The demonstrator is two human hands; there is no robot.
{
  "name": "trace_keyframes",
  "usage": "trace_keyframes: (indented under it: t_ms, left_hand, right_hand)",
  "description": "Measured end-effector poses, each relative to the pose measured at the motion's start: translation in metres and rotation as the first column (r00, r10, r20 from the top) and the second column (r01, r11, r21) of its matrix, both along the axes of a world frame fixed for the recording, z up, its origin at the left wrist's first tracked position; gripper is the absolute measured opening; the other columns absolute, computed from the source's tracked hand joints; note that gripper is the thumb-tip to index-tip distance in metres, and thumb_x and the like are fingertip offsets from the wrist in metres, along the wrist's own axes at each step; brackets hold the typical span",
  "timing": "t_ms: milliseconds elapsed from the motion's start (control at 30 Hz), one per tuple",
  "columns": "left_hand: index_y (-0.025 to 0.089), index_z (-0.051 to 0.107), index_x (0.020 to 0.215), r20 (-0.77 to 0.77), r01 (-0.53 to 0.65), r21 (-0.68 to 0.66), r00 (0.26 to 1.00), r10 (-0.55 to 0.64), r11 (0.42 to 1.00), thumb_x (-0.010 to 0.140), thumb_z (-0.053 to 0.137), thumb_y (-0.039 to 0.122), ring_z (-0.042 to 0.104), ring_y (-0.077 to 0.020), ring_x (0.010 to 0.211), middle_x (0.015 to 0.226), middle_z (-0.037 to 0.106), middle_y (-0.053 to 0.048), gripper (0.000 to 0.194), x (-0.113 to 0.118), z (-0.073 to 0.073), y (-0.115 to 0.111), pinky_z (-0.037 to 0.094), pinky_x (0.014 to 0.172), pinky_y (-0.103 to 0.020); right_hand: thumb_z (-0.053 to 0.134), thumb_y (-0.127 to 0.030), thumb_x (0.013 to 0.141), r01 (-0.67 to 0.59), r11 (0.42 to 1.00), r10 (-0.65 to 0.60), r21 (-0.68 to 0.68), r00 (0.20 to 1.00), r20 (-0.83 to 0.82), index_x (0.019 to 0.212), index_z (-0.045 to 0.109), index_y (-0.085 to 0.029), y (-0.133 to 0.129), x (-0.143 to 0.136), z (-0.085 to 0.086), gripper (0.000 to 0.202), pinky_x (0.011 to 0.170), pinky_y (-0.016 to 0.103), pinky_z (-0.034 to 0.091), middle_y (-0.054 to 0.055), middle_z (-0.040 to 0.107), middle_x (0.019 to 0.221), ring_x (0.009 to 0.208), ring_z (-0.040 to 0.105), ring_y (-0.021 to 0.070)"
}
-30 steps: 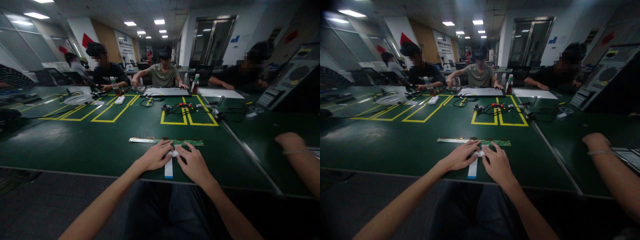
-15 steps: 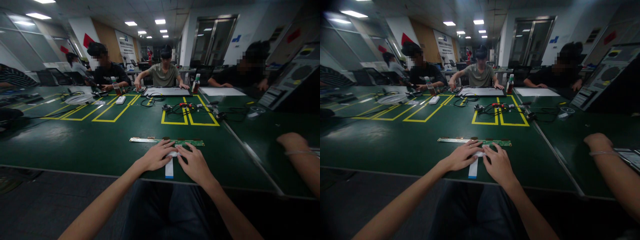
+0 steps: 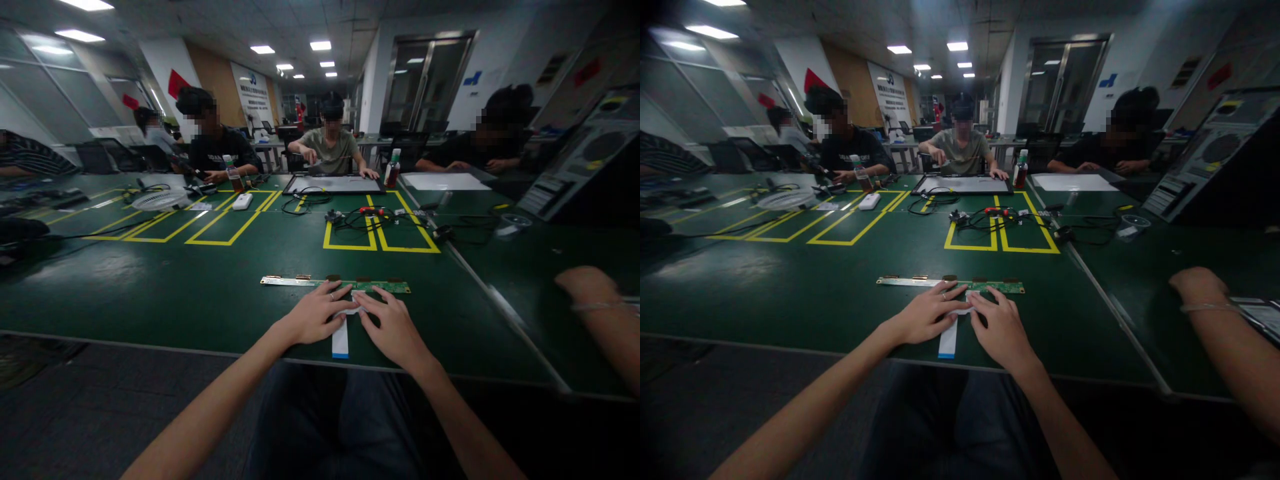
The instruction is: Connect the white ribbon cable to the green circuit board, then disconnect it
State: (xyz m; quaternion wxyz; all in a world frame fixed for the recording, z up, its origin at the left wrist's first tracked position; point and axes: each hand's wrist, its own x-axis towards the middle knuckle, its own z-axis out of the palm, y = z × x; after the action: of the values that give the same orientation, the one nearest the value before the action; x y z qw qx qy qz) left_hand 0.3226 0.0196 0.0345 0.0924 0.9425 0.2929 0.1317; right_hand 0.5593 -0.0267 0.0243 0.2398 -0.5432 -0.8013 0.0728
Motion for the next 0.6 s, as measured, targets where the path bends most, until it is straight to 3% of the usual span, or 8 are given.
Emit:
trace_keyframes:
  t_ms: [167, 433, 600]
  left_hand:
    - [0.03, 0.055, 0.154, -0.014, 0.0, 0.006, 1.0, 0.0, 1.0, 0.106, 0.046, 0.032, 0.034, -0.034, 0.156, 0.168, 0.042, -0.004, 0.049, 0.001, 0.0, 0.0, 0.028, 0.126, -0.06]
    - [0.035, 0.05, 0.158, -0.028, -0.019, -0.015, 0.999, 0.018, 1.0, 0.107, 0.043, 0.033, 0.035, -0.0348, 0.155, 0.168, 0.041, -0.001, 0.051, 0.0, 0.006, -0.004, 0.033, 0.124, -0.06]
    - [0.034, 0.048, 0.16, -0.06, -0.105, 0.014, 0.993, 0.105, 0.994, 0.109, 0.039, 0.039, 0.038, -0.0357, 0.154, 0.168, 0.041, -0.003, 0.052, -0.006, 0.003, -0.005, 0.033, 0.124, -0.06]
  right_hand:
    - [0.051, -0.028, 0.103, -0.005, 0.999, 0.005, 0.04, 1.0, -0.011, 0.141, 0.067, -0.029, -0.004, 0.008, -0.002, 0.041, 0.114, 0.053, 0.046, 0.002, 0.066, 0.147, 0.143, 0.052, 0.0278]
    - [0.051, -0.033, 0.102, 0.179, 0.974, -0.189, 0.142, 0.98, 0.056, 0.134, 0.071, -0.024, -0.015, 0.064, -0.01, 0.039, 0.11, 0.055, 0.05, 0.007, 0.071, 0.14, 0.134, 0.06, 0.0296]
    - [0.051, -0.034, 0.103, 0.189, 0.973, -0.2, 0.134, 0.977, 0.07, 0.137, 0.069, -0.023, -0.02, 0.07, -0.011, 0.04, 0.109, 0.054, 0.05, 0.008, 0.069, 0.142, 0.135, 0.059, 0.0289]
